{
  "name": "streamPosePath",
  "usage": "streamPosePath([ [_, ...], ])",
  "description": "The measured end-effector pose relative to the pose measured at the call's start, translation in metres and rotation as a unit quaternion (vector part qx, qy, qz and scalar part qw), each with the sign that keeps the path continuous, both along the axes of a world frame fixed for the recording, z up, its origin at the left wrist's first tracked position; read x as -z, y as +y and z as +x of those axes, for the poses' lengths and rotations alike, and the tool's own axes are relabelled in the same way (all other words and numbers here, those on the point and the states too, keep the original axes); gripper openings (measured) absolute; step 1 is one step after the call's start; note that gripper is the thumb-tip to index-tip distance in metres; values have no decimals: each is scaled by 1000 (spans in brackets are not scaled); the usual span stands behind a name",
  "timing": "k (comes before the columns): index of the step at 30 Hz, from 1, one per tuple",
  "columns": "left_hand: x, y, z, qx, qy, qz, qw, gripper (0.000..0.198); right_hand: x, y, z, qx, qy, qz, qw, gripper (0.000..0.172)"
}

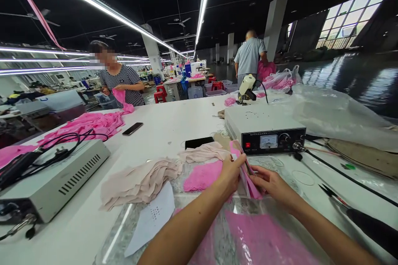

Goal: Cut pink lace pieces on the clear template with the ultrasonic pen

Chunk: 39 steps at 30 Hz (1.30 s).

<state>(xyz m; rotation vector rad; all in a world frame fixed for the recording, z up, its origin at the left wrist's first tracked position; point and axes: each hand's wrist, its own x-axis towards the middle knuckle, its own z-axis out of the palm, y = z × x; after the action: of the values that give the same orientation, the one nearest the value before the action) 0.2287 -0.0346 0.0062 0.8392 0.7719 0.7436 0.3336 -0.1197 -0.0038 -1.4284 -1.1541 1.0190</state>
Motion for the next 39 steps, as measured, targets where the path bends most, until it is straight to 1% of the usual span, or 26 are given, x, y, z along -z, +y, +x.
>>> streamPosePath([
  [2,5,-2,0,29,12,10,999,26,5,-1,7,16,-18,10,1000,66],
  [5,13,-5,-2,56,33,11,998,28,13,-4,14,26,-43,14,999,63],
  [8,18,-4,-2,59,51,3,997,31,16,-7,19,33,-68,15,997,56],
  [11,20,-3,0,61,58,-1,996,32,17,-9,23,40,-87,20,995,51],
  [14,20,-3,1,59,56,-6,997,32,19,-9,27,46,-89,16,995,53],
  [18,20,-3,1,61,54,-18,997,33,23,-7,31,26,-82,5,996,55],
  [22,17,-4,1,72,52,-22,996,32,23,-7,30,-3,-90,10,996,52],
  [24,14,-4,2,76,50,-21,996,32,21,-7,28,-7,-105,14,994,49],
  [26,12,-7,4,77,48,-18,996,32,19,-8,26,10,-134,17,991,45],
  [30,9,-15,8,75,46,0,996,28,15,-12,17,78,-206,36,975,33],
  [32,7,-18,9,75,46,7,996,25,12,-14,14,107,-219,47,969,28],
  [35,4,-19,8,75,53,7,996,26,7,-16,15,131,-200,49,970,29],
  [39,3,-13,2,73,76,-14,994,32,5,-14,25,130,-120,23,984,27],
])
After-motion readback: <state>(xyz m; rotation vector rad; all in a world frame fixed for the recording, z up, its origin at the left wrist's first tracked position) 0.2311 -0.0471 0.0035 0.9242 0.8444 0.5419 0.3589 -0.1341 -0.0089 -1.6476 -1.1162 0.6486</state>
